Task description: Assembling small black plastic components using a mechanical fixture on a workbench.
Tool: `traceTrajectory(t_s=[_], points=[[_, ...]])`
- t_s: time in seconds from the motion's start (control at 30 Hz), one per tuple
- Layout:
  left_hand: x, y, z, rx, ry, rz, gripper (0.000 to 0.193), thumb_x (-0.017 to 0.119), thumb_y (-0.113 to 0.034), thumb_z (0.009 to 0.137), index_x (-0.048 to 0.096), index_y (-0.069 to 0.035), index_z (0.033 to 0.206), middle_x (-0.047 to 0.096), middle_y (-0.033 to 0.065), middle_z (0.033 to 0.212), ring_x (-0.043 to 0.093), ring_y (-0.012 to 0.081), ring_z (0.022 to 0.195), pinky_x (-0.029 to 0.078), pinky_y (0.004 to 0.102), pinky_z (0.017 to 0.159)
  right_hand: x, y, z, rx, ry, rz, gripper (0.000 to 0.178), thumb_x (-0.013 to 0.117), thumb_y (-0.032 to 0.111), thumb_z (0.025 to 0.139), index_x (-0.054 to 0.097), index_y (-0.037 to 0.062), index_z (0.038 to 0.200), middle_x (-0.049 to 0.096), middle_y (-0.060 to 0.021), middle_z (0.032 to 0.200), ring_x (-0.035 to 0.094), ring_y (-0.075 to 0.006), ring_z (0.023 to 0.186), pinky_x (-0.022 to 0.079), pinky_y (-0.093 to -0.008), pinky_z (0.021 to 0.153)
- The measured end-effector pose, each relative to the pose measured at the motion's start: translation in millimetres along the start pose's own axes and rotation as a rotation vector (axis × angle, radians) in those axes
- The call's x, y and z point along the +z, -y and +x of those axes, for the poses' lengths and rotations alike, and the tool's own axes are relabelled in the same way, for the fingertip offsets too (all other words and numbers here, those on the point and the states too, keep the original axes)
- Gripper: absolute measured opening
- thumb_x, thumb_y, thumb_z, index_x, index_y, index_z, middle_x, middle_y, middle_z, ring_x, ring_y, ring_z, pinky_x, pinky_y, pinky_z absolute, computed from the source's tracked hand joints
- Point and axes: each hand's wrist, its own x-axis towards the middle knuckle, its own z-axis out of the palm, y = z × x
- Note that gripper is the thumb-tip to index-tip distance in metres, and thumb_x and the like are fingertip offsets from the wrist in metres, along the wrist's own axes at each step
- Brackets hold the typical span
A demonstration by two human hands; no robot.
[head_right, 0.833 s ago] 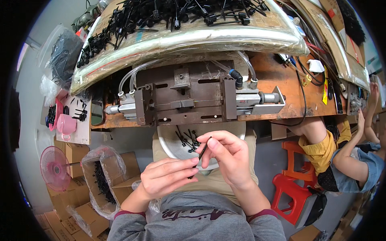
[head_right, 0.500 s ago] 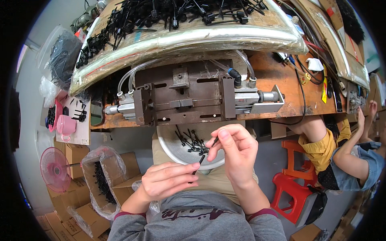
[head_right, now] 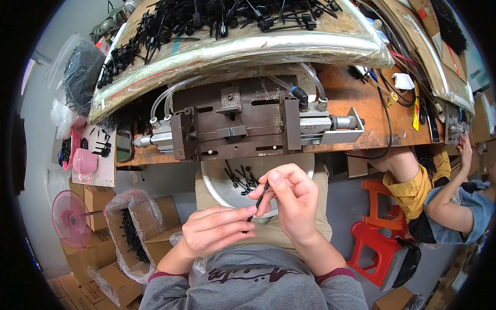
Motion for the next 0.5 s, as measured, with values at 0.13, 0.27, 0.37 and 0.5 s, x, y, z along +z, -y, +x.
traceTrajectory(t_s=[0.13,0.27,0.37,0.5], points=[[0.1,0.1,-0.6,-0.001,-0.008,-0.009,0.031,0.084,-0.008,0.061,0.074,0.001,0.09,0.069,0.0143,0.112,0.069,0.0205,0.08,0.058,0.0286,0.069,-0.5,-1.4,-0.1,-0.015,0.004,-0.009,0.019,0.05,0.015,0.101,0.056,-0.0031,0.097,0.068,-0.019,0.079,0.063,-0.0158,0.053,0.052,-0.0253,0.05],[-0.6,0.4,-1.2,-0.009,0.0,-0.024,0.031,0.083,-0.008,0.061,0.074,0.002,0.089,0.069,0.0151,0.111,0.069,0.0213,0.08,0.058,0.0293,0.07,1.3,-0.5,-2.8,-0.051,0.001,-0.087,0.02,0.051,0.016,0.101,0.056,-0.0028,0.097,0.068,-0.0184,0.08,0.063,-0.0157,0.054,0.052,-0.025,0.051],[-0.6,-0.2,-1.2,-0.021,-0.003,-0.044,0.03,0.083,-0.008,0.062,0.074,0.002,0.088,0.069,0.0155,0.11,0.069,0.0218,0.08,0.058,0.0297,0.07,1.3,-0.1,-3.7,-0.061,0.027,-0.095,0.019,0.052,0.016,0.1,0.057,-0.0028,0.098,0.068,-0.0178,0.08,0.064,-0.0153,0.055,0.052,-0.0251,0.051],[-1.2,0.0,-0.8,-0.029,-0.008,-0.032,0.03,0.083,-0.009,0.062,0.074,0.002,0.088,0.069,0.0156,0.11,0.07,0.0221,0.081,0.058,0.0298,0.069,2.7,-3.4,-6.0,-0.062,0.034,-0.089,0.018,0.053,0.014,0.1,0.057,-0.0032,0.098,0.068,-0.0175,0.081,0.064,-0.0151,0.057,0.052,-0.0255,0.052]])
